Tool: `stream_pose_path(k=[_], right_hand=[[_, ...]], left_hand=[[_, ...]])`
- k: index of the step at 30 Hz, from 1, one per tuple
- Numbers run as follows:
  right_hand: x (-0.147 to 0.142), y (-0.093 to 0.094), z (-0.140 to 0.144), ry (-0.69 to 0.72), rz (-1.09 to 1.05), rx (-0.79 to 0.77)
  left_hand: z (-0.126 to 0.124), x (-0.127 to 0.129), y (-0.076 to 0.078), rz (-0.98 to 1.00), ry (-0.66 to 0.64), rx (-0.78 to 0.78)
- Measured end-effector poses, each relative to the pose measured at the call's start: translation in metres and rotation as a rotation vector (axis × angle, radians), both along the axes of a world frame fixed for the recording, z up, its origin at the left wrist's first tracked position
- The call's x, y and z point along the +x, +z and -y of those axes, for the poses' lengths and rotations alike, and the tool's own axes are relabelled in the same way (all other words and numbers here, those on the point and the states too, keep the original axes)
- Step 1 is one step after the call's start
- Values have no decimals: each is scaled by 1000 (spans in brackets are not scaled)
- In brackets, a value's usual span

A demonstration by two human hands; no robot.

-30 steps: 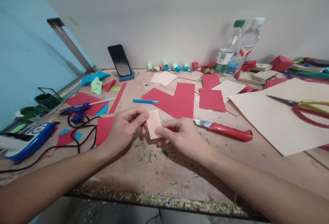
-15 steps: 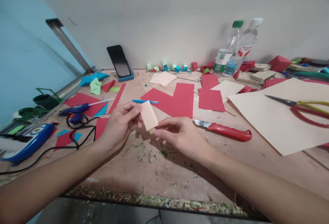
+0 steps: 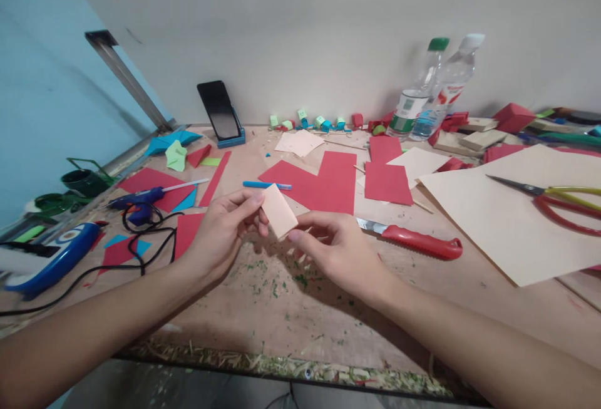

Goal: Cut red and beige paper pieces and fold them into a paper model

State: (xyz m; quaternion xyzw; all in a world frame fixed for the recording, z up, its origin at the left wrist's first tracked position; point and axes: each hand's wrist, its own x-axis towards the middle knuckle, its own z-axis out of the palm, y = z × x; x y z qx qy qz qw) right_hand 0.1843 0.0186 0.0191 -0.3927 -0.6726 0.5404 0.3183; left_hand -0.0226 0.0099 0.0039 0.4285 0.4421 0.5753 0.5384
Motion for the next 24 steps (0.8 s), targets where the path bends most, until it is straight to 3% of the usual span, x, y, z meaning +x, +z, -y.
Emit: stream_pose_path(k=[16,19,24], right_hand=[[0,-1,5,-184,-118,-7],[-1,-2,5,-176,-220,-100],[2,-5,2,-42,-283,-153]], left_hand=[[6,4,6,-53,24,45],[6,4,7,-51,48,90],[5,1,8,-106,70,142]])
